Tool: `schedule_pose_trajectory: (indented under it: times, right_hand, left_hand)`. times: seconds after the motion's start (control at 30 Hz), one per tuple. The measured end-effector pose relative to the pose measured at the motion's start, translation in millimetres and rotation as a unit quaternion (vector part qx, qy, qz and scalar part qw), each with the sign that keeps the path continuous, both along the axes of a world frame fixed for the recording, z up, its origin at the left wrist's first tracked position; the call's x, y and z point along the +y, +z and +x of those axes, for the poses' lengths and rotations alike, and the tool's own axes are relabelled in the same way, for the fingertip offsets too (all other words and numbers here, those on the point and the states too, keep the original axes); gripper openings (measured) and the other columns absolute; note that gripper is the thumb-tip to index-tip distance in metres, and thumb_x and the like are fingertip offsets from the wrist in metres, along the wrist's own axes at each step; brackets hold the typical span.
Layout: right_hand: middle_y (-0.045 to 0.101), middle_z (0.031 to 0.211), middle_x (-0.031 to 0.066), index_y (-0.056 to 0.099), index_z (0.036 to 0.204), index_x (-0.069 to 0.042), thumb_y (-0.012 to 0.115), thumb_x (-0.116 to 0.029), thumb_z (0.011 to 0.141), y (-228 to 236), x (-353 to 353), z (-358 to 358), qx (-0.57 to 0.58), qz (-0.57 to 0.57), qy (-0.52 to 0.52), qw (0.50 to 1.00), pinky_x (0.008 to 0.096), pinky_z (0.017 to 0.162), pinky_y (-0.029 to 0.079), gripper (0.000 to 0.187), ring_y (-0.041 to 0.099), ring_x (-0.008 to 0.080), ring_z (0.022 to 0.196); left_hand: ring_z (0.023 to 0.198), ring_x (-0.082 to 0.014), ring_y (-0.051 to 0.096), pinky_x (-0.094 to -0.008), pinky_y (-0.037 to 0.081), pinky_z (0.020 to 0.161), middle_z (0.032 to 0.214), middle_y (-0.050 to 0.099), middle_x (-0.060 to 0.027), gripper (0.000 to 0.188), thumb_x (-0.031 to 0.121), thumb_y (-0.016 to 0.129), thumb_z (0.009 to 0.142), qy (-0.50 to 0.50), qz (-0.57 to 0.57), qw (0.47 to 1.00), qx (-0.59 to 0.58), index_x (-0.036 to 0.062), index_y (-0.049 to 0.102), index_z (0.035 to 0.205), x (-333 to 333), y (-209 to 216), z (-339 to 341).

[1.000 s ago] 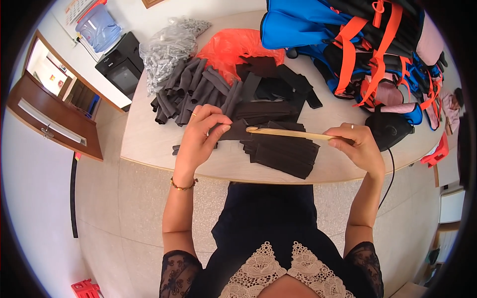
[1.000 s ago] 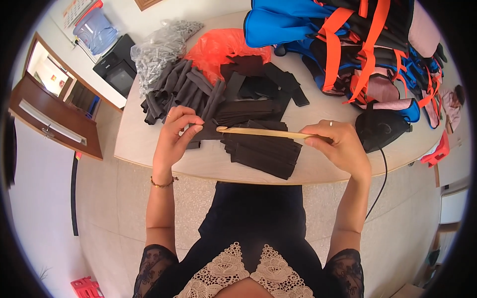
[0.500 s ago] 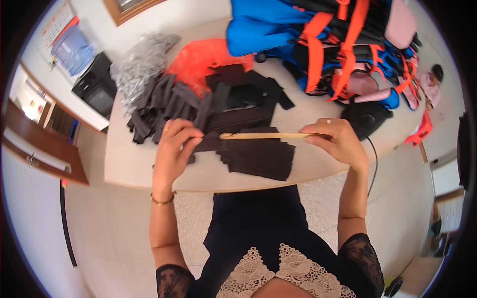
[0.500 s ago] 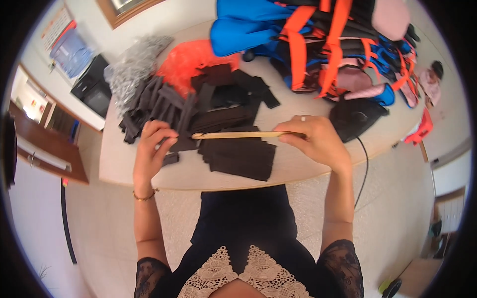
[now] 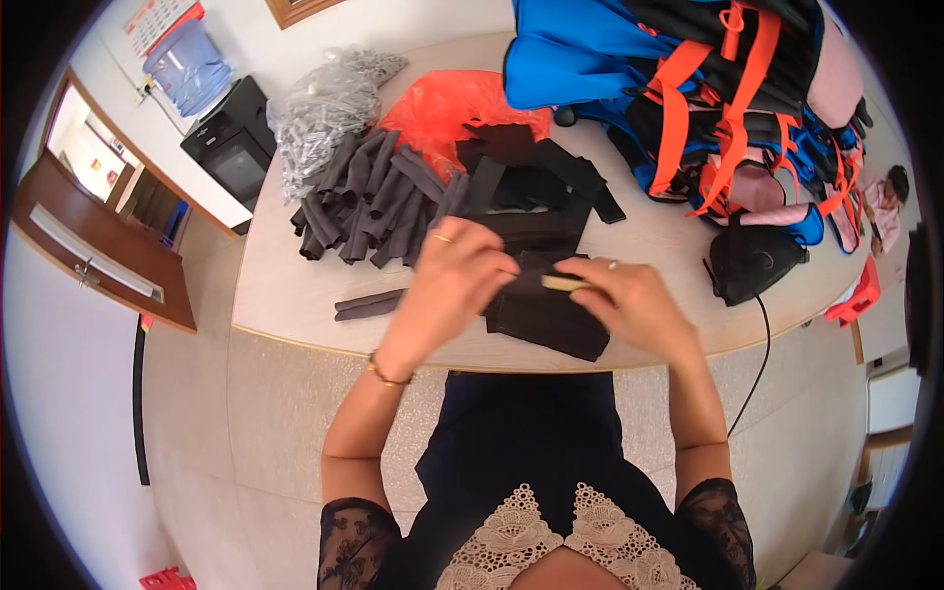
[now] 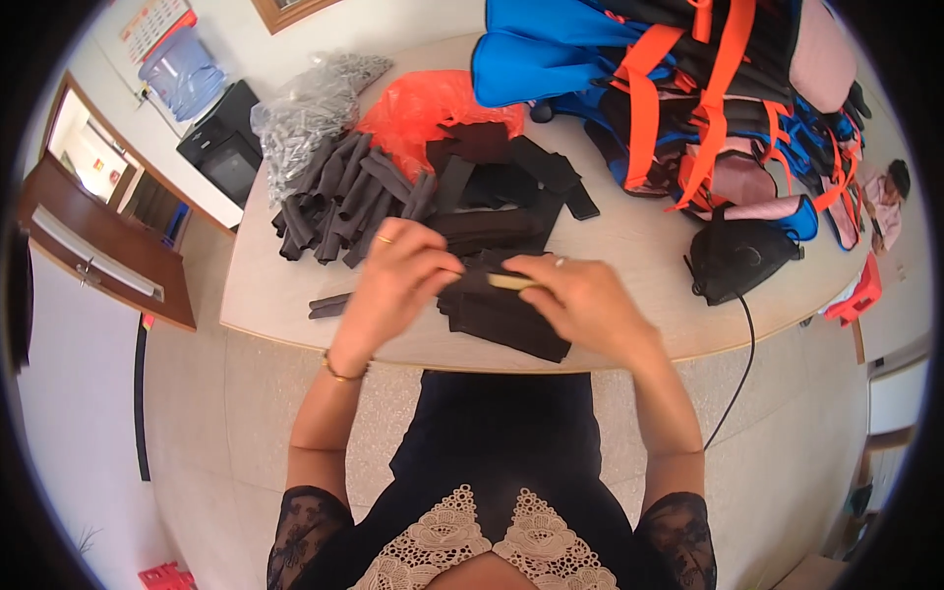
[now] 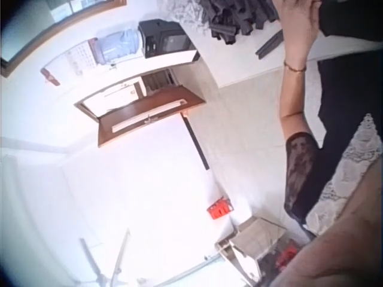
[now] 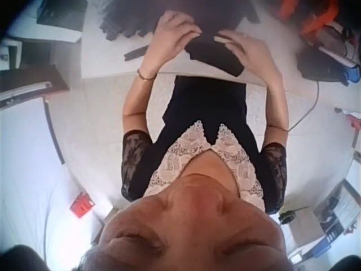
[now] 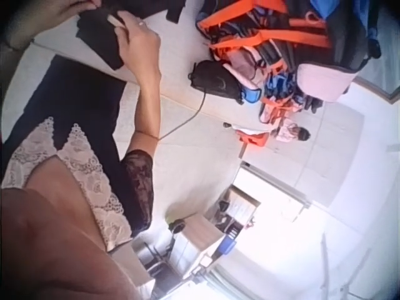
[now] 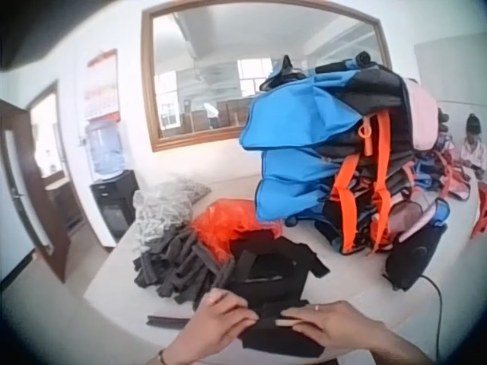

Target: Inserting wooden sticks into grey foam components as part of an assembly process for sports or safety equipment.

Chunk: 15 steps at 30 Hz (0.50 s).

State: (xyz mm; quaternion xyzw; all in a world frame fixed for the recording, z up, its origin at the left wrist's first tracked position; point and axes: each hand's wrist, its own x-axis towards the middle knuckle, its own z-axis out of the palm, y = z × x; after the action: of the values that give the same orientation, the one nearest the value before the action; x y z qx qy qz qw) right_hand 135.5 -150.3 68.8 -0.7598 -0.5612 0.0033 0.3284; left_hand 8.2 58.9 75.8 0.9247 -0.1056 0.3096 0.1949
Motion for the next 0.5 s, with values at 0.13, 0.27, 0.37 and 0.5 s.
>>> schedule_pose_trajectory:
  times: [0.13, 0.27, 0.37, 0.5]
  right_hand:
    - [0.065, 0.086, 0.012, 0.059, 0.116, -0.004, 0.063, -0.002, 0.083, -22.2, 25.6, -19.8, 0.198, 0.08, 0.024, 0.977, 0.03, 0.063, 0.048, 0.033, 0.059, 0.0219, 0.064]
    - [0.056, 0.075, -0.001, 0.058, 0.119, -0.001, 0.062, 0.0, 0.086, -34.7, 34.4, -35.0, 0.403, 0.052, -0.004, 0.914, 0.0187, 0.044, 0.034, 0.033, 0.044, 0.0019, 0.05]
    - [0.064, 0.087, 0.0114, 0.056, 0.118, 0.001, 0.06, -0.001, 0.087, -47.3, 51.8, -56.5, 0.152, 0.13, -0.006, 0.98, 0.0255, 0.058, 0.046, 0.031, 0.058, 0.0154, 0.064]
    - [0.062, 0.103, 0.0214, 0.05, 0.123, -0.002, 0.056, -0.004, 0.089, -62.7, 55.9, -83.9, 0.13, 0.167, -0.077, 0.974, 0.0398, 0.073, 0.052, 0.035, 0.064, 0.0384, 0.088]
  left_hand:
    - [0.112, -0.0277, 0.048, -0.0411, 0.033, 0.1, 0.12, 0.051, -0.0086, 0.03, 0.015, 0.071, 0.074, 0.056, 0.084, 0.978, -0.185, 0.0052, 0.063, 0.101, -20.6, -14.3, -8.7]
    - [0.112, -0.0298, 0.052, -0.0437, 0.041, 0.098, 0.115, 0.055, -0.0131, 0.039, 0.024, 0.063, 0.087, 0.026, -0.517, 0.815, -0.261, 0.0023, 0.053, 0.118, -29.5, -34.5, -9.7]
    - [0.096, -0.0298, 0.063, -0.0416, 0.05, 0.089, 0.092, 0.064, -0.0122, 0.035, 0.034, 0.05, 0.098, -0.143, -0.85, 0.508, -0.009, 0.0028, 0.054, 0.115, -39.7, -56.7, 0.8]
    - [0.084, -0.0272, 0.067, -0.0415, 0.05, 0.087, 0.08, 0.064, -0.0099, 0.036, 0.037, 0.043, 0.1, -0.155, -0.836, 0.505, -0.149, 0.0043, 0.056, 0.108, -44.3, -78.2, 10.5]
